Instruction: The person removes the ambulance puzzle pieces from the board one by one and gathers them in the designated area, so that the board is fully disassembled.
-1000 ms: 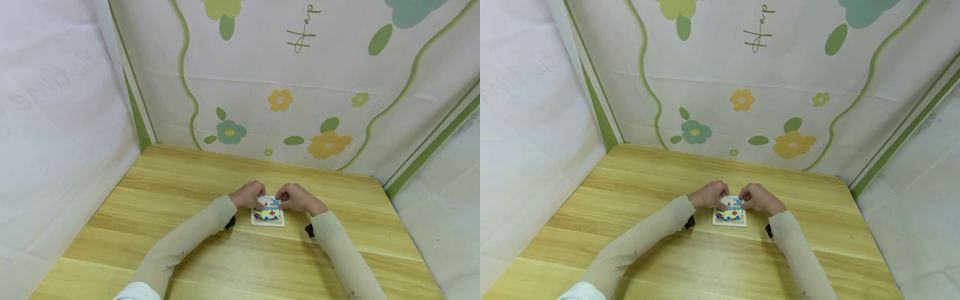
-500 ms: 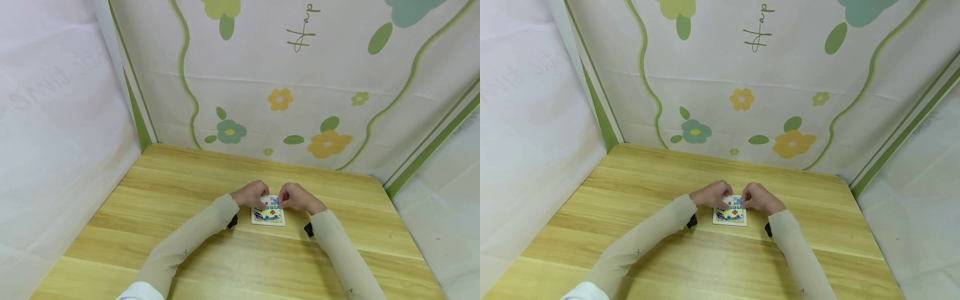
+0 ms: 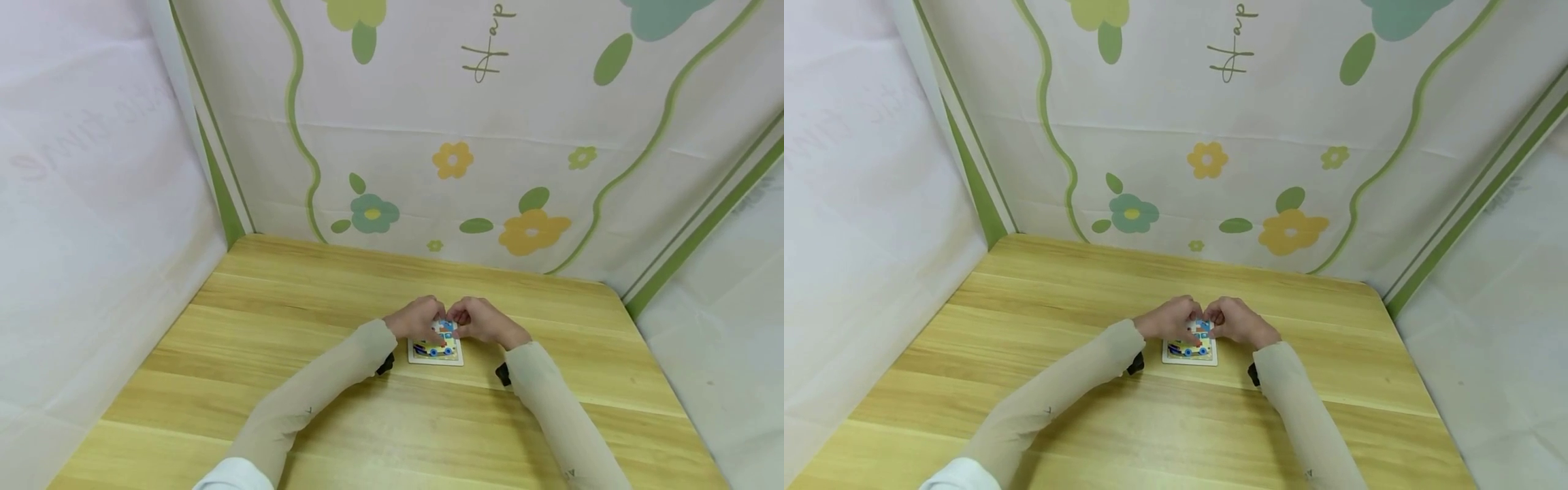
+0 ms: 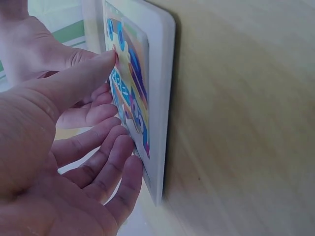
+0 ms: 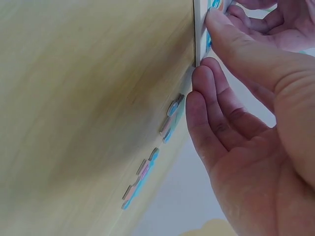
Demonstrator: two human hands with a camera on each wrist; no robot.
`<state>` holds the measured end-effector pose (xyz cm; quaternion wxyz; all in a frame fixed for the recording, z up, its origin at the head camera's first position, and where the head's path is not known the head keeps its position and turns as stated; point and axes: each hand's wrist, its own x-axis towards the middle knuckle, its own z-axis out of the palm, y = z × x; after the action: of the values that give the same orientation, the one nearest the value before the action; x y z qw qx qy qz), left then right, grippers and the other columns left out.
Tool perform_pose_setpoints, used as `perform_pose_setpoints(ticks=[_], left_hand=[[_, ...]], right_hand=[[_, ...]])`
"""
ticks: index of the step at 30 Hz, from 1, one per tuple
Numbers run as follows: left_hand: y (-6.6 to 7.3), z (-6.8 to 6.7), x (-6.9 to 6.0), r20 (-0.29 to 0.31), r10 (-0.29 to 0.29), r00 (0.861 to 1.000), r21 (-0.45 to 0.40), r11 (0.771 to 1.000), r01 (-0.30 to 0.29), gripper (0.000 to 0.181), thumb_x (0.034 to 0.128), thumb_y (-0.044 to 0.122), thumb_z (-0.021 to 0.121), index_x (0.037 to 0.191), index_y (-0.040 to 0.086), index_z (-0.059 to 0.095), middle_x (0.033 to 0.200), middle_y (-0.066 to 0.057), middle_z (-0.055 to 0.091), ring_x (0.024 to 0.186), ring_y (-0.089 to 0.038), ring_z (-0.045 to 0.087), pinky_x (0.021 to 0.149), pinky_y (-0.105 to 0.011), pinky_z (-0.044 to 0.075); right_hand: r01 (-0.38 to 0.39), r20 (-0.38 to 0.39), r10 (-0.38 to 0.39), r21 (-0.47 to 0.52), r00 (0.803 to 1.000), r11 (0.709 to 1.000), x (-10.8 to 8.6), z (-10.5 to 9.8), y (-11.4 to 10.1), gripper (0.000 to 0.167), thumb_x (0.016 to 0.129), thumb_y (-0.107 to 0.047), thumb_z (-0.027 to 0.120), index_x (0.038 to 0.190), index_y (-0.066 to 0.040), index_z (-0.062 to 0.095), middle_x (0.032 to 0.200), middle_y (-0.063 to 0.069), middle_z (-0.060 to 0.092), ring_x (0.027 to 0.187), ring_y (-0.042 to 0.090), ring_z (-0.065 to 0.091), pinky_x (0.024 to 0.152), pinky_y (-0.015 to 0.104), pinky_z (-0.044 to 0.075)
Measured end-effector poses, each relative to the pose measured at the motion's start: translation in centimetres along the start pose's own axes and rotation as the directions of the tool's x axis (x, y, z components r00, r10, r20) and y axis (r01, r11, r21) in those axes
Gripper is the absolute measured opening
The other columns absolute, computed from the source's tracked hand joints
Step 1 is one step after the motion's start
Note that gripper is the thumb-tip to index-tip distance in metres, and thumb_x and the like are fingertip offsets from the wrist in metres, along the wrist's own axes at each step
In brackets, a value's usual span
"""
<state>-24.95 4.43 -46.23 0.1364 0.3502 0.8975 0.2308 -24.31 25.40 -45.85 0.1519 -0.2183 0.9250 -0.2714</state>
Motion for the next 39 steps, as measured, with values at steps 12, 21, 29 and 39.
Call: perform_pose_setpoints(ticks=[12,21,29,39], left_hand=[[0.10,0.17,0.02,-0.014,-0.032,0.999,0.029,0.999,0.033,0.048,0.0858,0.032,0.091,0.119,0.003,0.070,0.112,-0.005,0.069,0.094,-0.011,0.053,0.081,-0.021,0.049],[0.28,0.16,-0.01,-0.005,-0.062,0.998,0.025,0.998,0.062,0.051,0.0862,0.033,0.090,0.121,0.003,0.068,0.116,-0.006,0.066,0.097,-0.012,0.052,0.086,-0.023,0.050],[0.31,0.13,-0.01,-0.008,-0.065,0.998,0.000,0.998,0.065,0.051,0.0858,0.032,0.090,0.119,0.002,0.067,0.115,-0.007,0.066,0.094,-0.012,0.051,0.081,-0.022,0.048],[0.46,0.18,0.06,-0.013,-0.081,0.997,0.014,0.997,0.081,0.053,0.0850,0.032,0.091,0.122,0.002,0.068,0.116,-0.006,0.066,0.097,-0.012,0.053,0.086,-0.023,0.050]], right_hand=[[-0.031,0.040,0.031,0.008,0.999,0.999,0.61,-0.41,-0.30,0.026,0.087,-0.002,0.085,0.111,-0.007,0.076,0.102,0.005,0.072,0.091,0.016,0.063,0.086,0.034,0.057],[-0.039,0.074,0.036,0.037,0.997,0.999,0.75,-0.62,-0.23,0.025,0.088,-0.001,0.084,0.110,-0.007,0.073,0.101,0.006,0.071,0.090,0.016,0.061,0.084,0.033,0.055],[-0.037,0.097,0.033,0.042,0.995,0.998,0.67,-0.68,-0.42,0.019,0.090,0.000,0.082,0.104,-0.006,0.072,0.099,0.006,0.070,0.088,0.015,0.061,0.083,0.030,0.055],[-0.034,0.071,0.031,0.040,0.997,0.999,0.44,-0.49,-0.63,0.027,0.090,0.002,0.081,0.115,-0.003,0.073,0.107,0.007,0.073,0.094,0.015,0.065,0.087,0.032,0.059]])
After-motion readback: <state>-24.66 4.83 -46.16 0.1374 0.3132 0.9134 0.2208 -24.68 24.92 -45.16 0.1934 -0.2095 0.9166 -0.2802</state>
